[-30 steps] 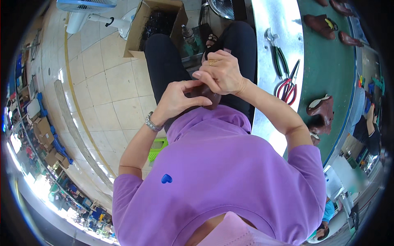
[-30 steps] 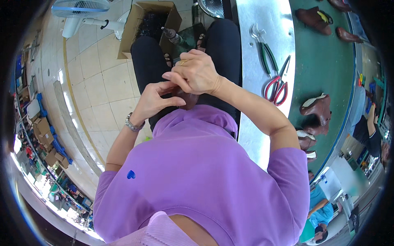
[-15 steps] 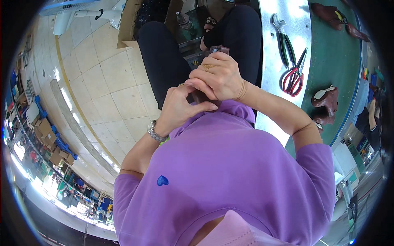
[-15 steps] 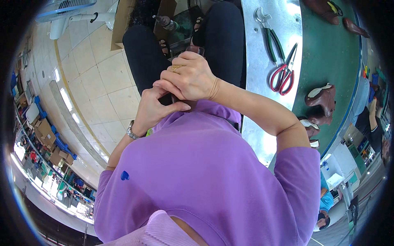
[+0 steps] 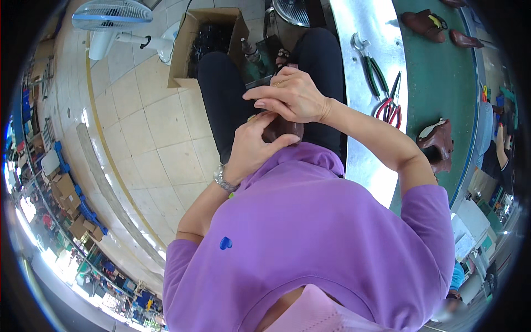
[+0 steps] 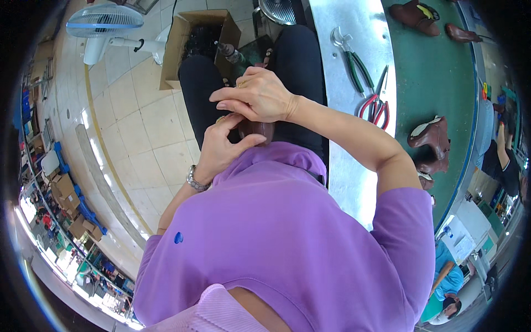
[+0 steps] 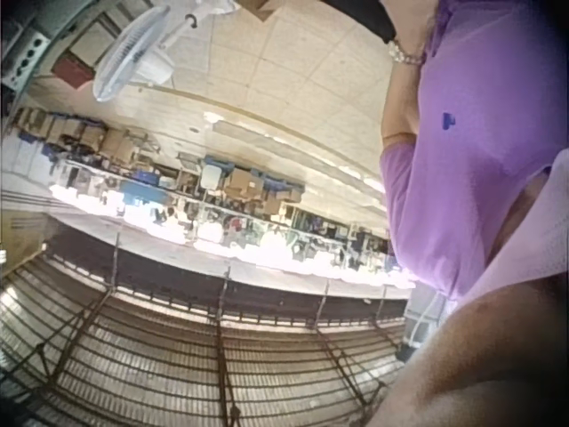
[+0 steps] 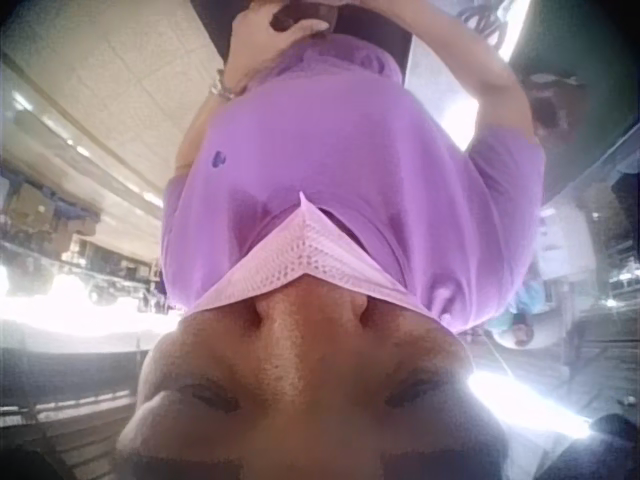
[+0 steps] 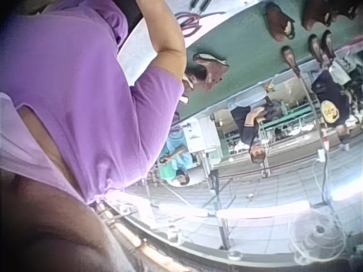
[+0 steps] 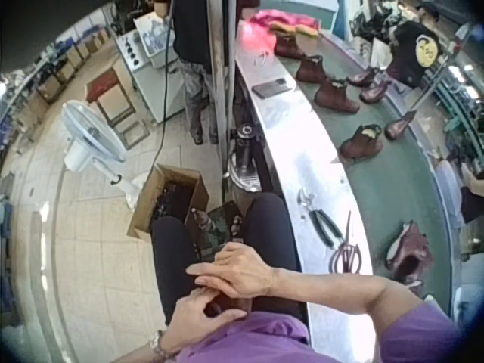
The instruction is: The person processes shoes along an assembly line, using scissors, pliers, and a hand tool to trim threads, remove fasteners, and smooth the sole edges before placing the shoes onto the conveyor belt.
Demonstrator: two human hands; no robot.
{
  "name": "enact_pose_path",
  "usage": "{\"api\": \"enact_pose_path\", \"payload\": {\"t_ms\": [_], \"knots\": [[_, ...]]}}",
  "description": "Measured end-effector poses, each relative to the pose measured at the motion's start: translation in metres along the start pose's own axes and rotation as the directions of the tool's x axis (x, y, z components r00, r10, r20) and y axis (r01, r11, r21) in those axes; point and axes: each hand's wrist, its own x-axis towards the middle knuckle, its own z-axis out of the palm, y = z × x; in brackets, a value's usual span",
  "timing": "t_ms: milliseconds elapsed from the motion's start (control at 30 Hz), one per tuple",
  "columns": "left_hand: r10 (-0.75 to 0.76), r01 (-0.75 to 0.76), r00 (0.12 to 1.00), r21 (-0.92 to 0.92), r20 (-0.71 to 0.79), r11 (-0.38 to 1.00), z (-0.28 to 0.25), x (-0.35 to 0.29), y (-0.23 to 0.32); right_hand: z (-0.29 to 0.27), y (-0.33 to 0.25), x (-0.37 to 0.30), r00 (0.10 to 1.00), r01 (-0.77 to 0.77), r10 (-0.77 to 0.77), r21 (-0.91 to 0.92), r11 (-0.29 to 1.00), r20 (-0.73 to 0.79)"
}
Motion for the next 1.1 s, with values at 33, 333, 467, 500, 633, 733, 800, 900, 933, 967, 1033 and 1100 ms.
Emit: {"api": "enact_pose_path", "payload": {"t_ms": [33, 333, 467, 500, 633, 733, 800, 900, 933, 967, 1033, 1100], "knots": [[0.077, -0.077, 0.995, -0.005, 0.064, 0.997, -0.005, 0.001, -0.008, 0.001, 0.001, 0.0, 1.0, 0.01, -0.01, -0.007, 1.0, -0.002], [0.163, -0.055, 0.971, -0.494, 0.177, 0.868, 0.03, 0.027, -0.081, 0.0, 0.005, 0.005, 0.987, 0.021, -0.003, 0.111, 0.994, -0.16], [0.148, -0.033, 0.978, -0.591, 0.147, 0.806, 0.039, 0.033, -0.08, -0.012, 0.012, 0.004, 0.906, -0.121, 0.264, 0.395, 0.911, -0.331], [0.186, -0.083, 0.976, -0.61, 0.108, 0.788, 0.039, 0.034, -0.076, -0.012, 0.015, 0.005, 0.802, -0.038, 0.312, 0.478, 0.878, -0.51], [0.208, -0.16, 0.978, -0.638, 0.0, 0.754, 0.025, 0.024, -0.066, -0.034, 0.009, -0.001, 0.608, -0.124, 0.547, 0.612, 0.781, -0.575], [0.245, -0.256, 0.964, -0.587, -0.1, 0.768, 0.014, 0.026, -0.062, -0.032, 0.011, -0.02, 0.621, -0.199, 0.617, 0.663, 0.721, -0.484], [0.249, -0.283, 0.959, -0.564, -0.138, 0.776, 0.007, 0.029, -0.058, -0.027, 0.005, -0.027, 0.647, -0.305, 0.643, 0.634, 0.711, -0.41], [0.261, -0.32, 0.947, -0.506, -0.186, 0.801, -0.005, 0.034, -0.057, -0.016, -0.001, -0.031, 0.683, -0.247, 0.634, 0.703, 0.667, -0.362], [0.262, -0.325, 0.945, -0.473, -0.196, 0.819, -0.008, 0.035, -0.056, -0.015, -0.004, -0.031, 0.685, -0.253, 0.641, 0.713, 0.654, -0.346], [0.269, -0.335, 0.941, -0.467, -0.203, 0.818, -0.011, 0.035, -0.057, -0.014, -0.006, -0.03, 0.691, -0.244, 0.632, 0.709, 0.661, -0.351], [0.263, -0.336, 0.94, -0.452, -0.218, 0.826, -0.014, 0.035, -0.057, -0.012, -0.01, -0.028, 0.694, -0.228, 0.638, 0.739, 0.634, -0.333], [0.239, -0.323, 0.943, -0.473, -0.23, 0.82, -0.019, 0.037, -0.056, -0.011, -0.013, -0.021, 0.714, -0.201, 0.609, 0.731, 0.652, -0.346]]}}
